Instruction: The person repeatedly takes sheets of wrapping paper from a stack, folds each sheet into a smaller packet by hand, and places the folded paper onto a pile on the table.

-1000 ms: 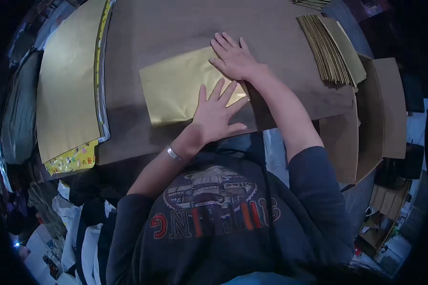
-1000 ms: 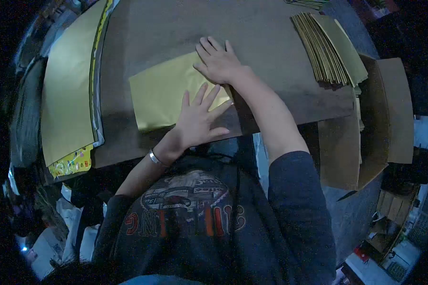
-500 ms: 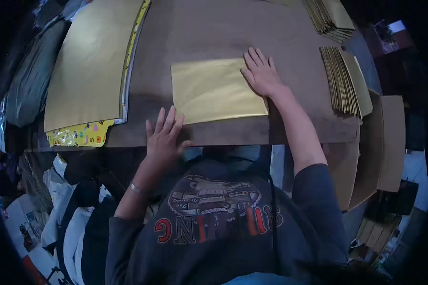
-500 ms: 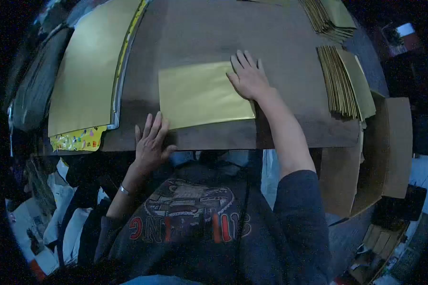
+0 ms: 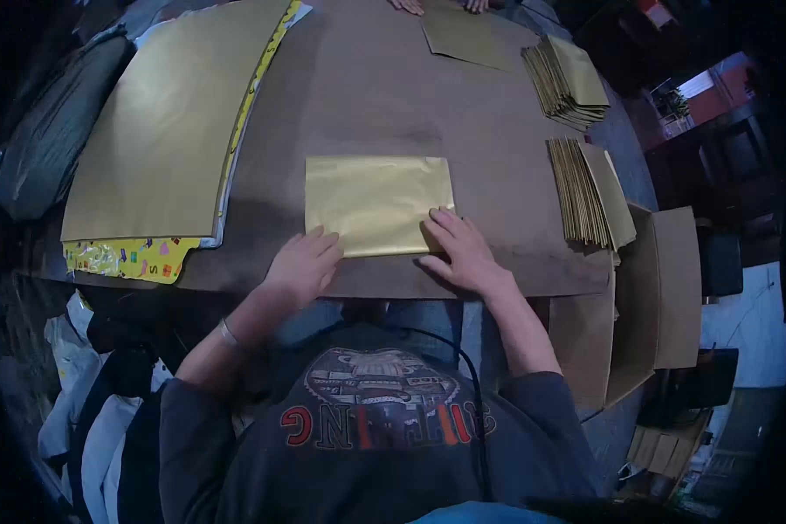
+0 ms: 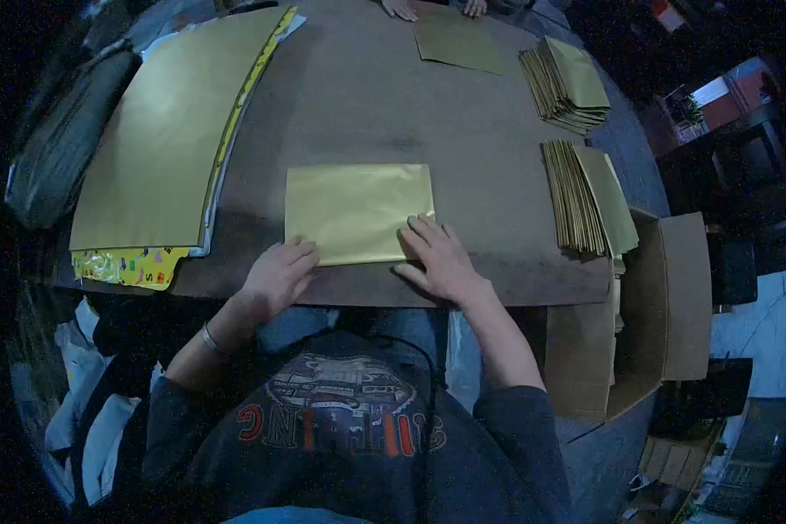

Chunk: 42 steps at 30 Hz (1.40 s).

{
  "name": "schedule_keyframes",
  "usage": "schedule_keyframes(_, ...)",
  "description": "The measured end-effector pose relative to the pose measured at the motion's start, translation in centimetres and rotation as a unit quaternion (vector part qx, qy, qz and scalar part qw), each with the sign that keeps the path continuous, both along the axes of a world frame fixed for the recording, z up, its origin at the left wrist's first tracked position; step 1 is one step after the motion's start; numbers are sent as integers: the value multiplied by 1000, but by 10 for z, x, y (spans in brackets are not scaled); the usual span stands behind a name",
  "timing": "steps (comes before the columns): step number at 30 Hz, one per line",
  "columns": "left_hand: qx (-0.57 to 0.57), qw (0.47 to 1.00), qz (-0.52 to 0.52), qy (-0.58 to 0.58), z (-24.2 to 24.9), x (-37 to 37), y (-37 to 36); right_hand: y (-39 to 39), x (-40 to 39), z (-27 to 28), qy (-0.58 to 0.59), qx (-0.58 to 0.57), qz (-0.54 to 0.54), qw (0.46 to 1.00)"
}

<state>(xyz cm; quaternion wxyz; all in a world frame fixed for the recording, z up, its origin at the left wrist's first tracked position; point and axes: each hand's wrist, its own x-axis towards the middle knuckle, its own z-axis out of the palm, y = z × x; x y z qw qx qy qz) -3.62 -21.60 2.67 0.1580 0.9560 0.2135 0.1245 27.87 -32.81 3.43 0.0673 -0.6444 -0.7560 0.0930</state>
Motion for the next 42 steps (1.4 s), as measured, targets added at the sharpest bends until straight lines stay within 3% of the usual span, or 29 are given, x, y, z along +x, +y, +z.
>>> schedule_keyframes(2, 49, 999, -13, 15, 13, 4, 7, 1, -11, -3, -1, 57, 19, 998)
schedule_keyframes(5, 33, 998, -2, -56, 4, 4, 25, 8, -3, -15, 46, 121, 4, 992)
schedule_keyframes(7, 41, 990, 43, -130, 14, 2, 34, 10, 1, -12, 62, 160, 13, 985)
schedule_keyframes(9, -9, 991, 87, -103, 35, 1, 36, 13, 17, -24, 84, 168, 37, 982)
schedule_keyframes(12, -41, 976, 105, -187, 72, 9, 47, 14, 26, 25, 63, 221, 9, 973)
schedule_keyframes(13, -100, 955, 129, -246, 83, 13, 51, 13, 27, 51, 39, 218, -25, 975)
schedule_keyframes(15, -210, 896, 153, -360, 104, 22, 56, 13, 23, 110, 105, 279, -91, 950)
schedule_keyframes(17, -275, 832, 154, -456, 110, 40, 69, 18, 17, 139, 295, 330, -164, 881)
schedule_keyframes(18, -349, 790, 129, -487, 104, 51, 76, 24, 22, 146, 257, 349, -175, 884)
schedule_keyframes(19, -353, 796, 121, -476, 96, 62, 81, 32, 31, 148, 218, 368, -184, 885)
schedule_keyframes(22, -296, 846, 240, -373, 45, 86, 104, 51, 70, 120, 30, 355, -234, 905)
schedule_keyframes(24, -170, 904, 307, -244, -6, 87, 125, 48, 65, 103, 101, 310, -280, 903)
schedule_keyframes(25, -130, 916, 336, -178, -5, 88, 118, 51, 65, 83, 120, 313, -269, 903)
schedule_keyframes(27, -123, 922, 338, -141, -16, 88, 116, 64, 42, 46, 89, 247, -245, 933)
schedule_keyframes(31, -39, 939, 333, -78, -22, 89, 117, 88, -43, 21, 120, 88, -78, 986)
schedule_keyframes(33, -28, 934, 354, -33, -13, 91, 109, 107, -73, -15, 119, 74, 3, 990)
schedule_keyframes(35, 7, 935, 356, 7, -16, 91, 111, 110, -83, -34, 73, 40, -9, 997)
schedule_keyframes(38, 55, 942, 326, -61, -24, 85, 114, 116, -58, -28, 35, -5, -74, 997)
schedule_keyframes(41, 42, 942, 320, -88, -30, 84, 118, 111, -5, -17, -25, -28, -196, 980)
schedule_keyframes(42, 31, 940, 337, -46, -33, 83, 121, 107, 14, -23, -32, -25, -240, 970)
